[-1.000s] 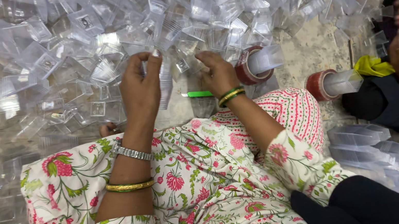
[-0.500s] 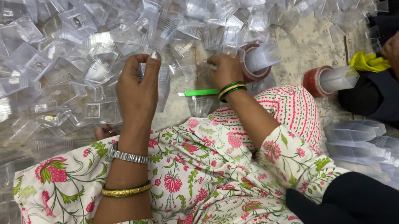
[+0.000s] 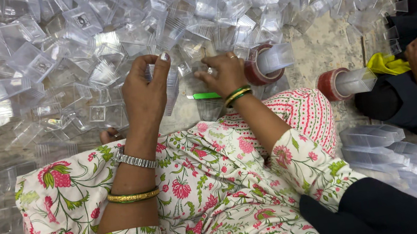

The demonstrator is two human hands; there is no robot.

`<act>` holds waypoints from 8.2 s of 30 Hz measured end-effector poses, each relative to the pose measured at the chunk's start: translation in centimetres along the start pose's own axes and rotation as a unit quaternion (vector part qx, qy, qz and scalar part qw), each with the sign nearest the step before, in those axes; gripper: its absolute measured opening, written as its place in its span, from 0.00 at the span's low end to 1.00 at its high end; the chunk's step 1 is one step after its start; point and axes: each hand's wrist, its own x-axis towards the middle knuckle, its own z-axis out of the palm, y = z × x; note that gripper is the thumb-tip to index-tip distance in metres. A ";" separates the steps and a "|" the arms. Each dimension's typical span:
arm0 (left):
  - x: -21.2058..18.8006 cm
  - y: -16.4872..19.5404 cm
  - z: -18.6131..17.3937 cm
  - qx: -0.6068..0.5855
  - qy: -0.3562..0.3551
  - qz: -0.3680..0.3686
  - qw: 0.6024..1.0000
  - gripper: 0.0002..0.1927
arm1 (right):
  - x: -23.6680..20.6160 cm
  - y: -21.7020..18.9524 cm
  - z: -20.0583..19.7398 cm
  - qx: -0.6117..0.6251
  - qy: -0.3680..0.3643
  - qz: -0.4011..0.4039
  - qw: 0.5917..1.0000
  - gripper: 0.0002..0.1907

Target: The person sits on the floor and folds clear plastic boxes one at a time, pressing the sides and flaps to shape each box and setting finished boxes onto a pile beside them. Other workers nearby fold similar plastic boxes.

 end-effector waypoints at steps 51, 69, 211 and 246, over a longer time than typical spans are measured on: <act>0.9 -1.5 0.1 0.011 0.012 0.032 0.999 0.21 | -2.9 1.7 -3.4 0.010 -0.245 0.131 0.961 0.13; 0.1 -2.3 0.8 0.111 -0.155 0.062 0.980 0.26 | -2.0 -1.5 -1.5 0.434 -0.219 0.195 0.852 0.12; -0.9 0.8 -1.1 0.119 -0.308 0.106 0.938 0.25 | -2.4 -3.5 -7.4 0.556 -0.197 0.255 0.766 0.11; 0.4 -2.2 0.4 -0.049 -0.265 0.086 0.959 0.24 | -3.1 0.5 -3.1 0.454 -0.067 0.300 0.836 0.08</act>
